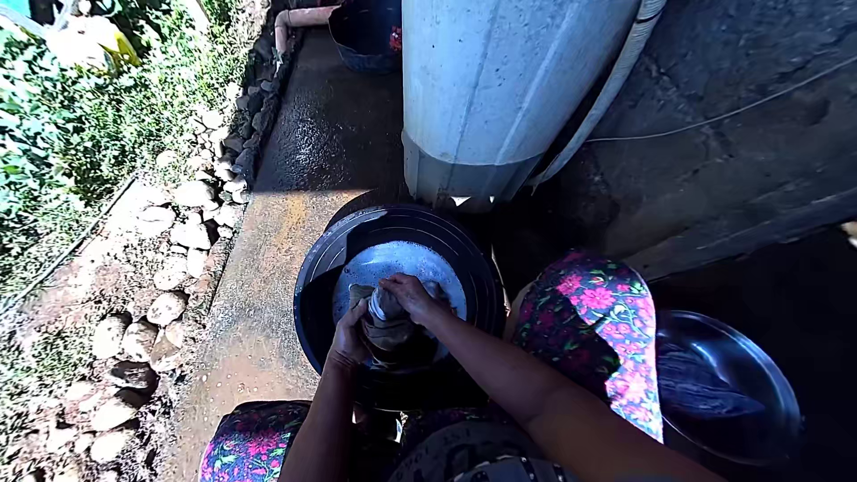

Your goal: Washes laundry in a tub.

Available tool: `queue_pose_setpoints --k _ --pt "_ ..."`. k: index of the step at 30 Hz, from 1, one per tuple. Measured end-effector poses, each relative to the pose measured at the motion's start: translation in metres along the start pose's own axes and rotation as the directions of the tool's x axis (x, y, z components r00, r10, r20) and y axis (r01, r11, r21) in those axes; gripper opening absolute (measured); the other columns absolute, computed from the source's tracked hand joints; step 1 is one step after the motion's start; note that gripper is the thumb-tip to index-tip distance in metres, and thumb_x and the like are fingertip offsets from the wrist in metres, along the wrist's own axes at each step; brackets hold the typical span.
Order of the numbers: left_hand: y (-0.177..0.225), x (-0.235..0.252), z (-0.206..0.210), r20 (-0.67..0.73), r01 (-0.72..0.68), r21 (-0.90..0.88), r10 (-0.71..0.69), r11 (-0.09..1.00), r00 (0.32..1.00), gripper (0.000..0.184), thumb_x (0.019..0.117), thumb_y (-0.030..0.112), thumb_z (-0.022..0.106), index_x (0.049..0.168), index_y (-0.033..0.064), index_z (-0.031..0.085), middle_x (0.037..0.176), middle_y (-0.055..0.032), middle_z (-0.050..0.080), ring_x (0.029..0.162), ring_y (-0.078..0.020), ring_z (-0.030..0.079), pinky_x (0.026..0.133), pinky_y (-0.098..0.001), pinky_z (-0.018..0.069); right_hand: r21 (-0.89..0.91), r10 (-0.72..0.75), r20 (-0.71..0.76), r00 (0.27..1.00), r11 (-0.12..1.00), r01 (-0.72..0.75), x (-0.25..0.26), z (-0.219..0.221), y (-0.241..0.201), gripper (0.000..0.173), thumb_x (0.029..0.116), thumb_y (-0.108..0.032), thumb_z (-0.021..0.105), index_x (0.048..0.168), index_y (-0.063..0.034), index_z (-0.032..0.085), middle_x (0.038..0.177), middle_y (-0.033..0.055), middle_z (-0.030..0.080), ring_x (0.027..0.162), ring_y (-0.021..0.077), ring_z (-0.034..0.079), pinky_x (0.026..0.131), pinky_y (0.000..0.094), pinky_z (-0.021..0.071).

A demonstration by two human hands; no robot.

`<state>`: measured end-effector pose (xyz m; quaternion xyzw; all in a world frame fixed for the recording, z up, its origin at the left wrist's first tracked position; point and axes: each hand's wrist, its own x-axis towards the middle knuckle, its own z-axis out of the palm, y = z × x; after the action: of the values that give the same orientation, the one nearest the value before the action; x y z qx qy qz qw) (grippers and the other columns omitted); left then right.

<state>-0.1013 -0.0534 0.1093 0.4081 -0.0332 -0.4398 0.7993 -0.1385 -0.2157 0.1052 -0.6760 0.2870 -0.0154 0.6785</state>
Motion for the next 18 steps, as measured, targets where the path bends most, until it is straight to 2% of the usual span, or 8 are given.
queue_pose_setpoints --k 2,4,7,9,11,13,16,18 --pt "0.010 -0.006 -0.004 0.014 -0.068 -0.066 0.069 0.996 0.998 0.031 0.0836 0.035 0.073 0.106 0.0132 0.068 0.093 -0.0044 0.077 0.087 -0.0128 0.074 0.080 -0.0323 0.0624 0.001 -0.104 0.015 0.994 0.995 0.104 -0.003 0.002 -0.008 0.028 0.1057 -0.020 0.057 0.112 0.0075 0.062 0.094 0.0147 0.064 0.085 0.0165 0.059 0.082 0.0333 0.0502" --pt "0.020 -0.010 -0.013 -0.004 -0.127 -0.053 0.127 0.990 0.992 0.038 0.0769 0.038 0.082 0.103 0.0140 0.069 0.093 -0.0042 0.077 0.088 -0.0127 0.074 0.080 -0.0324 0.0624 -0.007 -0.276 0.023 0.961 0.961 0.276 -0.003 0.001 -0.012 0.032 0.1037 -0.015 0.057 0.123 0.0102 0.059 0.108 0.0202 0.067 0.096 0.0204 0.064 0.091 0.0360 0.0530" --pt "0.031 -0.013 -0.013 -0.058 -0.138 0.072 0.142 0.988 0.988 0.049 0.0726 0.040 0.088 0.107 0.0095 0.070 0.094 -0.0053 0.077 0.088 -0.0129 0.074 0.082 -0.0327 0.0621 -0.004 -0.491 0.160 0.857 0.867 0.497 -0.008 0.006 -0.017 0.029 0.0956 -0.016 0.065 0.107 0.0105 0.067 0.104 0.0166 0.066 0.094 0.0135 0.062 0.087 0.0288 0.0524" --pt "0.035 -0.013 -0.003 -0.151 -0.085 0.295 0.135 0.952 0.979 0.040 0.0853 0.022 0.069 0.119 0.0028 0.059 0.097 -0.0055 0.074 0.089 -0.0121 0.072 0.083 -0.0326 0.0613 -0.100 -0.493 0.259 0.831 0.842 0.531 -0.012 0.009 -0.025 0.028 0.0955 -0.017 0.068 0.096 0.0109 0.068 0.097 0.0185 0.066 0.088 0.0169 0.061 0.084 0.0316 0.0508" --pt "0.032 -0.004 -0.001 -0.317 -0.034 0.428 0.185 0.903 0.930 0.027 0.0889 0.002 0.054 0.115 -0.0012 0.058 0.090 -0.0057 0.071 0.080 -0.0124 0.070 0.075 -0.0328 0.0607 -0.153 -0.419 0.261 0.870 0.872 0.465 -0.011 0.006 -0.031 0.027 0.0965 -0.015 0.067 0.089 0.0101 0.064 0.084 0.0138 0.062 0.078 0.0142 0.056 0.076 0.0303 0.0471" --pt "0.029 0.003 -0.011 -0.439 0.005 0.385 0.178 0.923 0.881 0.020 0.0909 -0.002 0.044 0.106 0.0016 0.057 0.082 -0.0047 0.068 0.073 -0.0123 0.068 0.067 -0.0320 0.0591 -0.036 -0.306 0.203 0.930 0.947 0.319 -0.006 0.002 -0.027 0.025 0.0959 -0.014 0.069 0.082 0.0040 0.058 0.069 0.0011 0.053 0.063 0.0041 0.049 0.064 0.0210 0.0436" --pt "0.032 0.003 -0.013 -0.403 0.008 0.198 0.074 0.980 0.912 0.030 0.0998 0.013 0.029 0.095 0.0110 0.058 0.078 -0.0007 0.071 0.074 -0.0105 0.070 0.069 -0.0308 0.0600 0.132 -0.125 0.182 0.975 0.986 0.101 0.002 -0.001 -0.019 0.030 0.0992 -0.013 0.067 0.074 -0.0023 0.053 0.059 -0.0035 0.049 0.051 0.0020 0.047 0.055 0.0183 0.0426" --pt "0.031 0.001 -0.012 -0.287 0.017 0.257 0.060 0.966 0.956 0.028 0.1033 0.027 0.039 0.112 0.0071 0.058 0.090 -0.0019 0.074 0.084 -0.0098 0.072 0.078 -0.0303 0.0615 0.115 -0.105 0.214 0.971 0.990 0.081 0.003 -0.001 -0.017 0.029 0.1024 -0.016 0.062 0.078 -0.0010 0.055 0.063 -0.0023 0.050 0.055 0.0027 0.049 0.058 0.0187 0.0440"
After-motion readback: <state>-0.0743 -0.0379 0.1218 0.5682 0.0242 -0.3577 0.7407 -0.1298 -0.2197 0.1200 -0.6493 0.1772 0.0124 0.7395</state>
